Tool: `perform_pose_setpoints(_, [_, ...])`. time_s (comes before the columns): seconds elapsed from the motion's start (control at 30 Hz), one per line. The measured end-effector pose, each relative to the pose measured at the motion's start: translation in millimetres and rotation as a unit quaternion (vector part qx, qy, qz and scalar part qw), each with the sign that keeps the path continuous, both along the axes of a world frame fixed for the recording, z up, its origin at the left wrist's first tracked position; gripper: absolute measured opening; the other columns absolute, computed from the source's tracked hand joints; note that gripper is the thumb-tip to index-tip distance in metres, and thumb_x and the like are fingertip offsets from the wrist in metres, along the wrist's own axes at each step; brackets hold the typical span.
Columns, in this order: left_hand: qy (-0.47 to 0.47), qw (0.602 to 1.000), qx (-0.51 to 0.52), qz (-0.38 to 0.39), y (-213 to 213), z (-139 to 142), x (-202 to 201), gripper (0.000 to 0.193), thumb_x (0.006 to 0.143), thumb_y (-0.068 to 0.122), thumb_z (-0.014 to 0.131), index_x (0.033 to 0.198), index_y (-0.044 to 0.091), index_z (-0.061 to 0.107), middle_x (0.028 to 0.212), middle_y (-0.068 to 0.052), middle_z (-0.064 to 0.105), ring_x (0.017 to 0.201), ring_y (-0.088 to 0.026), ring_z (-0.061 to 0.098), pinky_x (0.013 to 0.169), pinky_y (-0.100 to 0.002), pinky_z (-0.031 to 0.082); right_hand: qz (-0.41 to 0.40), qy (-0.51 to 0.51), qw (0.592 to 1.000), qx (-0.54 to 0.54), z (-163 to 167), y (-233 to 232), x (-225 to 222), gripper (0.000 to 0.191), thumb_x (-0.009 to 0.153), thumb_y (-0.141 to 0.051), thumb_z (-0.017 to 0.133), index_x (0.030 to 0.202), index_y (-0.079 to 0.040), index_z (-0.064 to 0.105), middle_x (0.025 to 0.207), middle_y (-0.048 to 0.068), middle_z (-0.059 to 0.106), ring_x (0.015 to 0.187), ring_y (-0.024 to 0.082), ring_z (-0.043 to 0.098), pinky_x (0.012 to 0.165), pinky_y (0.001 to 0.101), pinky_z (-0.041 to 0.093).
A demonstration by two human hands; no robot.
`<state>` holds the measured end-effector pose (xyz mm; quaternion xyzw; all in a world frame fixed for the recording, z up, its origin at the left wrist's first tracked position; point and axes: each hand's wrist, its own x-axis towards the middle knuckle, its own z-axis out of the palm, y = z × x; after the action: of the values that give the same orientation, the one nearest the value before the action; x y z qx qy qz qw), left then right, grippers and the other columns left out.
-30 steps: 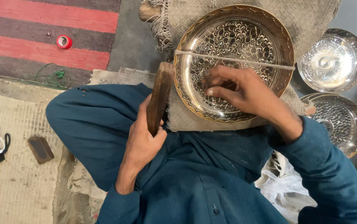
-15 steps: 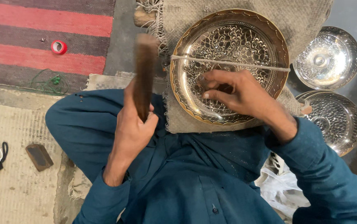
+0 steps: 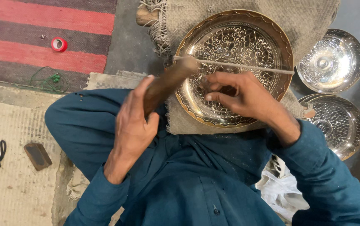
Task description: The person sits cross-legged on the floor with an ornate brass tray resting on a cloth pad in their lap. They hold a small punch against the tray's decorated surface and strike it with a wooden mallet, working the pattern across the tray, then set the tray aside and reach for another tray at the end.
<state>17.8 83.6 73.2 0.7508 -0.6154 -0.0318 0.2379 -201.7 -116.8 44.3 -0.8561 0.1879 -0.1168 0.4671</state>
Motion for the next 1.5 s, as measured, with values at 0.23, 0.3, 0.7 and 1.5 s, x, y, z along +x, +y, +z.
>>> perform_pose_setpoints(0.23, [-0.010,1.000,-0.019,-0.006,-1.3,4.1,-0.5,0.081,0.078,-0.002,0.071,0.152,0.018,0.045,0.103,-0.016,0.057,0.099,-0.040,0.060,0.094,-0.052,0.048,-0.018,0.057,0.998,-0.005,7.9,2.6,1.9,0.029,0.090,-0.022,0.073,0.118,-0.013,0.070,0.100,0.003,0.080,0.079,0.017,0.077,0.065,0.0368,0.063])
perform_pose_setpoints(0.3, [0.004,0.999,-0.030,-0.010,-2.1,3.7,0.4,0.080,0.078,-0.002,0.069,0.151,0.017,0.045,0.109,-0.018,0.057,0.103,-0.041,0.060,0.096,-0.052,0.048,-0.014,0.091,0.996,0.004,10.0,2.2,3.5,0.026,0.091,-0.022,0.072,0.116,-0.014,0.072,0.100,0.001,0.081,0.075,0.019,0.076,0.064,0.0387,0.061])
perform_pose_setpoints(0.7, [0.008,1.000,-0.006,0.005,-3.9,-3.8,8.1,0.082,0.080,-0.002,0.071,0.154,0.020,0.044,0.116,-0.018,0.060,0.111,-0.040,0.061,0.100,-0.049,0.049,-0.005,0.005,1.000,0.010,12.5,4.0,2.4,0.029,0.092,-0.019,0.072,0.119,-0.011,0.070,0.099,0.003,0.080,0.083,0.017,0.077,0.071,0.0344,0.063])
perform_pose_setpoints(1.5, [0.086,0.995,-0.045,-0.030,-16.3,-0.1,15.8,0.077,0.082,-0.004,0.066,0.153,0.019,0.044,0.126,-0.019,0.058,0.123,-0.039,0.058,0.110,-0.047,0.045,-0.016,0.055,0.998,0.021,16.5,2.6,1.8,0.035,0.090,-0.017,0.069,0.125,-0.011,0.066,0.099,0.002,0.081,0.066,0.016,0.074,0.056,0.0329,0.053])
